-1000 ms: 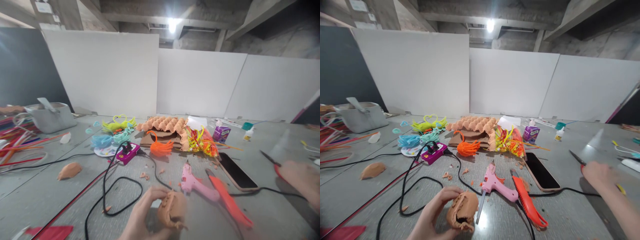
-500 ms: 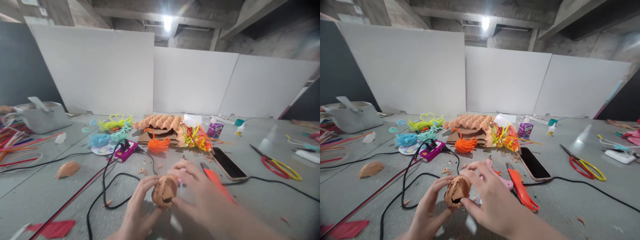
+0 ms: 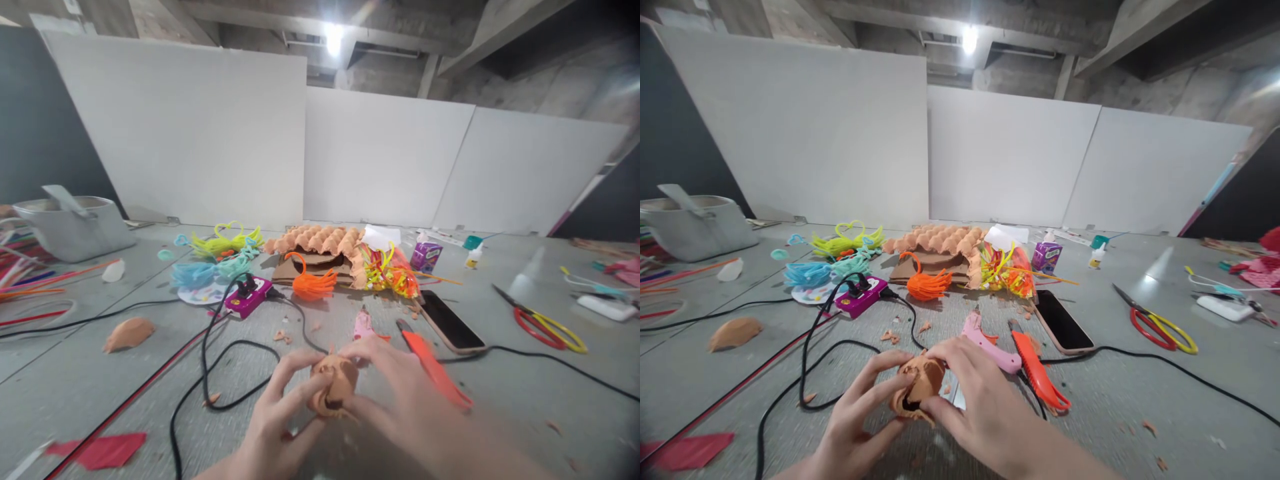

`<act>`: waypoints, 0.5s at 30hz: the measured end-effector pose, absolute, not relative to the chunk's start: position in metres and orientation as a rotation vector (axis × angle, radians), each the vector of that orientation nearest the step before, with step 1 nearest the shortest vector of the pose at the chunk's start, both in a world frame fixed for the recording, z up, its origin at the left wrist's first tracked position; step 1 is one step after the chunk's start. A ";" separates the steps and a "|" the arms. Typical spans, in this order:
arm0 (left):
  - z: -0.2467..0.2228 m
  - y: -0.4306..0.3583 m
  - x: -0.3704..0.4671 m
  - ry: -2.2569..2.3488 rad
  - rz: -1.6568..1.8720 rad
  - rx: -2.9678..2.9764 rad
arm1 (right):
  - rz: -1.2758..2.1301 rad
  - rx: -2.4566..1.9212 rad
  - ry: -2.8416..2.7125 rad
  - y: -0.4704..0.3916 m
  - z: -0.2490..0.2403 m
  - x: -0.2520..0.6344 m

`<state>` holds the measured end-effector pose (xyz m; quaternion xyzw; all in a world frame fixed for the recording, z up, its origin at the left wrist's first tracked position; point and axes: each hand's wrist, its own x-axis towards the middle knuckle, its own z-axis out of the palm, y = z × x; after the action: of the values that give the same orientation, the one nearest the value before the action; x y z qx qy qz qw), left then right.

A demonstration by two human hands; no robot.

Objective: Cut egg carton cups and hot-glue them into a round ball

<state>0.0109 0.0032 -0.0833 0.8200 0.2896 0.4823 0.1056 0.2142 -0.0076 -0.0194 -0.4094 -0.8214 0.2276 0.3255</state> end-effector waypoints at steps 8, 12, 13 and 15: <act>-0.085 0.005 0.013 0.817 1.482 2.298 | 0.721 -1.031 -2.138 -0.004 -0.014 0.215; -0.084 0.006 0.015 0.844 1.521 2.215 | 0.765 -1.022 -2.158 -0.001 -0.012 0.217; -0.083 0.007 0.015 0.844 1.520 2.220 | 0.769 -1.028 -2.158 0.000 -0.012 0.217; -0.082 0.007 0.016 0.821 1.530 2.268 | 0.759 -1.044 -2.143 0.000 -0.013 0.216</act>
<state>0.0157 0.0072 -0.0821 0.7860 0.2844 0.5302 0.1422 0.2162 -0.0002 -0.0128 -0.3961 -0.8131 0.2879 0.3147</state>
